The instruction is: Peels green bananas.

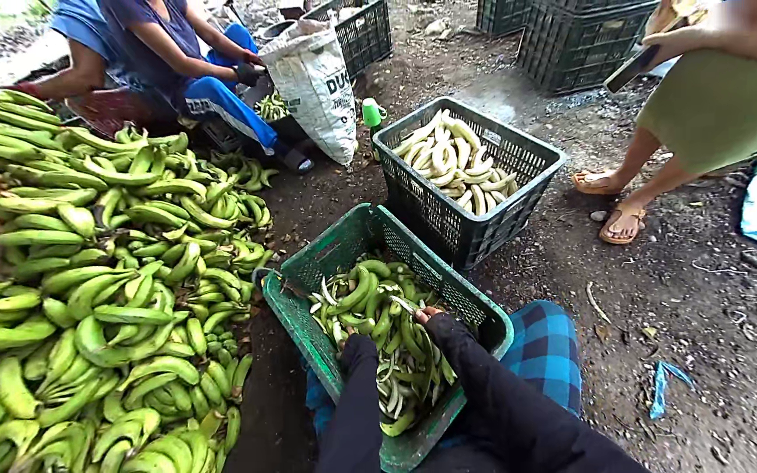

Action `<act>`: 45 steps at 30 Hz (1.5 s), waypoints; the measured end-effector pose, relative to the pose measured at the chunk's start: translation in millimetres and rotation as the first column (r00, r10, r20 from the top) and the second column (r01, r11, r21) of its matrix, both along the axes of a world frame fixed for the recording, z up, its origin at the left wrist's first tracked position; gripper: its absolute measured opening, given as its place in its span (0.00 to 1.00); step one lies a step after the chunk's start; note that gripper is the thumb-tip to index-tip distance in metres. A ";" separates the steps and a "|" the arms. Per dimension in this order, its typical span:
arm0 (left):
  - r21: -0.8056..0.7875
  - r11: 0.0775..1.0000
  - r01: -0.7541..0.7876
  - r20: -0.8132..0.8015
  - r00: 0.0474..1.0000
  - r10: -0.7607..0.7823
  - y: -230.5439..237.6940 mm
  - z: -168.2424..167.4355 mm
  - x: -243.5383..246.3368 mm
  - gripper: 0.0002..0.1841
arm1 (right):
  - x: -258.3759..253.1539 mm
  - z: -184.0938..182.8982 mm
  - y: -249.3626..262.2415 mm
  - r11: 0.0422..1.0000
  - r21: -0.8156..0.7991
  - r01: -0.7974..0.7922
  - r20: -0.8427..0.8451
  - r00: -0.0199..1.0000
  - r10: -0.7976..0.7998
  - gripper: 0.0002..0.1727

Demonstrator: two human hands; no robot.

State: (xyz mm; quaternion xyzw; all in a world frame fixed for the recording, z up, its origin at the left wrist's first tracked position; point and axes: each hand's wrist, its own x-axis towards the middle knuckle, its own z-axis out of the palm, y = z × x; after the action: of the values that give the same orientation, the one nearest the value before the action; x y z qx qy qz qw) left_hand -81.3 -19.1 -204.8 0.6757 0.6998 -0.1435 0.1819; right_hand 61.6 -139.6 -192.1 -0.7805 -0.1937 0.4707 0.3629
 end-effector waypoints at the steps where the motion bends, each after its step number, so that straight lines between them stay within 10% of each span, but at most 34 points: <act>1: -0.086 0.995 -0.048 0.067 0.996 0.054 -1.4 15.7 -2.3 0.33 | -1.7 -6.8 -0.1 0.999 0.028 0.022 0.005 1.000 -0.022 0.27; 4: 0.130 0.948 -0.289 0.188 0.946 0.262 -20.0 -23.4 -2.9 0.27 | -5.2 11.5 -12.2 0.999 0.034 0.018 -0.020 1.000 -0.017 0.26; 9: -0.198 0.964 0.180 -0.120 0.971 -0.206 -28.7 -9.3 -19.4 0.27 | -1.4 31.3 -26.9 0.978 0.189 0.090 0.004 0.996 -0.092 0.23; 13: -0.127 0.980 0.152 0.363 0.927 -0.097 -19.2 41.4 -13.0 0.31 | 25.8 37.5 -30.0 0.981 0.188 -0.039 0.117 0.993 0.017 0.23; 17: -0.326 0.943 0.073 0.853 0.452 0.260 -24.1 82.8 -17.7 0.26 | 31.9 29.5 -20.1 0.976 0.171 -0.137 0.239 0.967 0.094 0.25; 20: -0.645 0.764 0.018 0.763 0.066 0.643 -41.8 54.9 -9.7 0.24 | 12.3 7.4 -9.7 0.955 0.127 -0.267 0.359 0.910 0.207 0.28; 22: -0.743 0.668 -0.044 0.669 -0.017 0.743 -49.8 44.1 0.2 0.24 | -0.8 1.6 -12.6 0.943 0.086 -0.322 0.408 0.875 0.262 0.29; 27: -0.692 0.720 -0.062 0.718 0.043 0.694 -41.5 64.1 -1.0 0.26 | -25.5 74.3 -53.7 0.892 -0.164 -0.421 0.321 0.832 0.452 0.29; 32: -0.568 0.821 -0.060 0.791 0.234 0.565 -47.9 91.1 -3.0 0.23 | -40.7 77.7 -21.4 0.978 -0.112 -0.174 0.453 0.868 0.206 0.28; 36: -0.543 0.832 -0.112 0.815 0.166 0.555 -59.4 99.4 -16.2 0.22 | -1.6 50.2 22.3 0.990 -0.079 0.115 0.578 0.815 -0.048 0.27; 40: -0.625 0.774 -0.103 0.781 -0.062 0.622 -40.6 90.5 -22.3 0.26 | -5.5 89.6 5.2 0.988 0.012 -0.152 0.560 0.820 0.119 0.28; 45: -0.441 0.897 0.024 0.894 0.098 0.437 -20.2 98.8 -14.3 0.24 | -51.1 99.2 -35.8 0.960 -0.003 -0.279 0.475 0.845 0.247 0.26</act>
State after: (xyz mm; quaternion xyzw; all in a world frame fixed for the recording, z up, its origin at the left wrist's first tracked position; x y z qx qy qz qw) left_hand -95.6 -39.3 -106.0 0.4483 0.4561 0.2431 0.7293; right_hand 10.5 -175.4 -92.9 -0.8248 -0.3966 0.3056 0.2629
